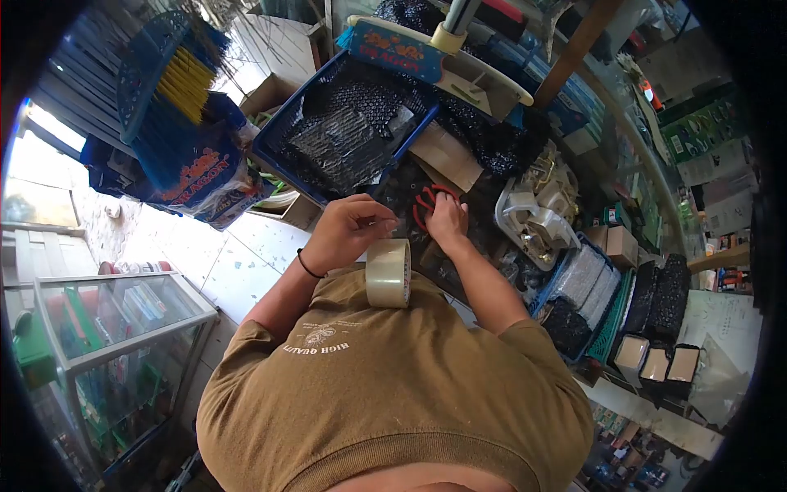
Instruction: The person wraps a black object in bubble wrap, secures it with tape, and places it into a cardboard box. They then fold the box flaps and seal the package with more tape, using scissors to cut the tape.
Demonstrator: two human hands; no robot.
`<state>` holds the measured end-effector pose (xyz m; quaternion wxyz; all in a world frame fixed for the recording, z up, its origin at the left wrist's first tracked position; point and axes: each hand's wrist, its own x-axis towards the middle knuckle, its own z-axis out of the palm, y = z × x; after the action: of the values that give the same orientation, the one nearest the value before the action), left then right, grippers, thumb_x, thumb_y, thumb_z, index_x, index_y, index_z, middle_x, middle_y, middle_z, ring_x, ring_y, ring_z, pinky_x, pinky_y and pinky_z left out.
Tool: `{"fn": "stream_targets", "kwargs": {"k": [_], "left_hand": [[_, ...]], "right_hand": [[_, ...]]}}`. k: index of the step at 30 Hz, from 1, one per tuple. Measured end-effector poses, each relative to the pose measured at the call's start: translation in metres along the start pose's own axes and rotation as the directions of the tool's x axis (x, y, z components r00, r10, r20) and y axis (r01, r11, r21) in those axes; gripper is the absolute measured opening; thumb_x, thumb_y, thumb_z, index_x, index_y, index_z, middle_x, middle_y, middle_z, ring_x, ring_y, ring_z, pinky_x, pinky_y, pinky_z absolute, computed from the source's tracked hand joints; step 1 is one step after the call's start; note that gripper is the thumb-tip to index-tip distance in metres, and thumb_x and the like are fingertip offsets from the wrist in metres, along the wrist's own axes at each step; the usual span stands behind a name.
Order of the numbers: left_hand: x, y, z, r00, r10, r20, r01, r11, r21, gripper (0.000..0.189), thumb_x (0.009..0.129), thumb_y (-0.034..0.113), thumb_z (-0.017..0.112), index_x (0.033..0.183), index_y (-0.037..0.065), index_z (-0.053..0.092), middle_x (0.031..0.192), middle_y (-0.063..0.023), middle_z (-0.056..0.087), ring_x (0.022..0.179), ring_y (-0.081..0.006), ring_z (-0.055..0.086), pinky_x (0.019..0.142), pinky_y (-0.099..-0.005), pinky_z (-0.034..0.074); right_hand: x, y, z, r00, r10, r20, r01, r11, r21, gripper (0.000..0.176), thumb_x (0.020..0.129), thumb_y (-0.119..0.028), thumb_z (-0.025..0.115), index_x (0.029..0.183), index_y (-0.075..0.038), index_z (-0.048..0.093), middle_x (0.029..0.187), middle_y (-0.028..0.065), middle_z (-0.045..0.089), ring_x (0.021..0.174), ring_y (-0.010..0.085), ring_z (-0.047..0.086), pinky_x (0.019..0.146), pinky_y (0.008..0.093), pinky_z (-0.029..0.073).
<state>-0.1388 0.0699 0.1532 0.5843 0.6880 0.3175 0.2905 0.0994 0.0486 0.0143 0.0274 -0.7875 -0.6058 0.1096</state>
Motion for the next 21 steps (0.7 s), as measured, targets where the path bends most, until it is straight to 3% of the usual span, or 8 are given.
{"fn": "stream_targets", "kwargs": {"k": [2,5,7,8,10,14,18,21], "left_hand": [[0.002,0.005,0.004,0.999,0.036,-0.006,-0.036,0.999,0.002,0.007,0.084,0.0,0.06,0.089,-0.003,0.064,0.084,-0.0056,0.057,0.079,-0.0137,0.063,0.066,-0.0236,0.051],[0.007,0.011,0.011,0.999,0.046,-0.017,-0.046,0.999,0.003,0.007,0.079,0.002,0.066,0.086,0.0,0.066,0.079,-0.0044,0.056,0.074,-0.0116,0.064,0.061,-0.0226,0.048],[0.01,0.01,0.015,1.0,0.009,0.014,-0.009,1.0,-0.01,0.007,0.079,0.002,0.066,0.086,0.0,0.066,0.078,-0.0048,0.057,0.074,-0.012,0.064,0.061,-0.0227,0.048],[0.012,0.009,0.018,0.999,-0.024,0.035,0.024,0.999,-0.026,0.008,0.079,0.002,0.066,0.086,0.0,0.066,0.078,-0.0052,0.057,0.073,-0.0124,0.064,0.061,-0.0228,0.049],[0.017,0.008,0.026,0.998,-0.021,0.056,0.021,1.0,-0.004,0.008,0.079,0.002,0.066,0.086,0.0,0.066,0.077,-0.0056,0.057,0.072,-0.0131,0.064,0.06,-0.0231,0.048],[0.027,0.007,0.046,0.993,0.01,0.118,-0.02,0.996,0.083,0.008,0.079,0.004,0.066,0.086,0.0,0.067,0.076,-0.0065,0.058,0.067,-0.0143,0.064,0.059,-0.0242,0.048],[0.033,0.018,0.076,0.985,0.009,0.171,-0.031,0.991,0.132,0.008,0.079,0.005,0.066,0.086,0.0,0.067,0.075,-0.006,0.057,0.066,-0.0138,0.062,0.058,-0.025,0.047],[0.034,0.02,0.095,0.982,0.0,0.188,-0.031,0.986,0.165,0.009,0.079,0.006,0.067,0.086,0.001,0.067,0.075,-0.0057,0.057,0.066,-0.0128,0.061,0.059,-0.025,0.047]], "right_hand": [[-0.011,0.003,-0.006,0.999,0.033,0.019,-0.034,0.999,0.035,0.034,0.077,-0.015,0.063,0.108,-0.006,0.055,0.107,0.013,0.06,0.103,0.0305,0.055,0.087,0.0433,0.038],[-0.045,0.018,-0.015,0.996,0.07,-0.048,-0.052,0.949,0.311,0.028,0.077,-0.017,0.061,0.103,-0.007,0.056,0.102,0.0151,0.061,0.095,0.0333,0.058,0.079,0.0437,0.043],[-0.078,0.025,-0.025,0.987,0.157,-0.025,-0.107,0.774,0.624,0.025,0.076,-0.015,0.065,0.098,-0.009,0.056,0.095,0.0118,0.061,0.085,0.0267,0.062,0.068,0.0381,0.047],[-0.094,0.036,-0.021,0.986,0.166,-0.024,-0.114,0.768,0.63,0.025,0.076,-0.015,0.065,0.098,-0.009,0.056,0.095,0.0118,0.061,0.085,0.0267,0.062,0.068,0.0381,0.047],[-0.119,0.051,-0.017,0.989,-0.01,0.146,-0.142,0.169,0.975,0.029,0.075,-0.011,0.07,0.1,-0.008,0.055,0.086,0.0053,0.058,0.077,0.0166,0.059,0.063,0.0302,0.047],[-0.142,0.051,-0.06,0.979,-0.012,0.202,-0.199,0.122,0.972,0.03,0.076,-0.006,0.07,0.1,-0.007,0.054,0.081,0.0009,0.053,0.075,0.0103,0.054,0.065,0.0268,0.046],[-0.138,0.066,-0.05,0.996,0.006,0.086,-0.086,-0.027,0.996,0.029,0.079,-0.011,0.07,0.102,-0.005,0.053,0.084,0.002,0.055,0.078,0.0115,0.057,0.069,0.0265,0.047],[-0.141,0.075,-0.044,0.989,0.142,0.044,-0.084,0.287,0.954,0.031,0.078,-0.012,0.071,0.104,-0.005,0.054,0.079,0.0004,0.055,0.07,0.0106,0.054,0.066,0.0253,0.046]]}}
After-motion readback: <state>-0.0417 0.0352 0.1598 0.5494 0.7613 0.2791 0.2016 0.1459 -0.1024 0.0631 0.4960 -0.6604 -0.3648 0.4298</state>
